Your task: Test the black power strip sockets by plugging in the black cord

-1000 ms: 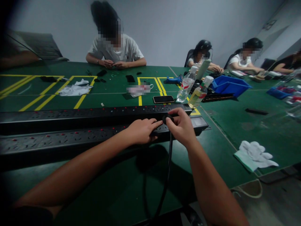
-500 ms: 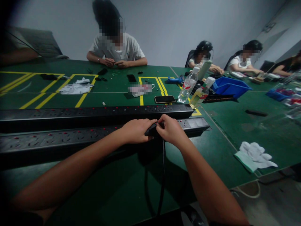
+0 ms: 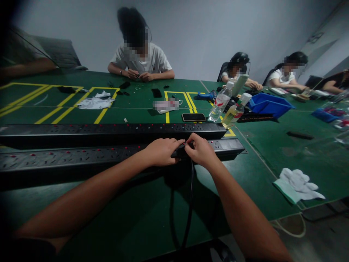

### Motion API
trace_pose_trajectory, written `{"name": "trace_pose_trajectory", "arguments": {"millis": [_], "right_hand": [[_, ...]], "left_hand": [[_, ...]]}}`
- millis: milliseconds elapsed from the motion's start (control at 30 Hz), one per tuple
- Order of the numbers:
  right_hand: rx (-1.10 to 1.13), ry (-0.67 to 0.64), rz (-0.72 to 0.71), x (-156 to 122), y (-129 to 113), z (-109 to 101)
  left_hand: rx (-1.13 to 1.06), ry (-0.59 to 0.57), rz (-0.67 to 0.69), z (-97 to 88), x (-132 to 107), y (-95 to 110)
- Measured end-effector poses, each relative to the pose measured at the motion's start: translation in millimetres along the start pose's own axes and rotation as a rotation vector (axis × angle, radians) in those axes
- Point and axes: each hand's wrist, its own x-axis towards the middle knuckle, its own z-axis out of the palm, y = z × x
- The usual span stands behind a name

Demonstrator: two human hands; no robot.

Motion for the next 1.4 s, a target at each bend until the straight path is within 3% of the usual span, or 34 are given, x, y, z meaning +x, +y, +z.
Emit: {"name": "trace_pose_trajectory", "arguments": {"millis": [233, 1400], "right_hand": [[0.098, 0.047, 0.013, -4, 9, 7], [0.145, 0.039, 0.019, -8, 12, 9]], "left_hand": [[-0.006, -0.023, -0.007, -3.3, -1, 1], [-0.001, -0.012, 0.023, -2.8, -1, -1]]}}
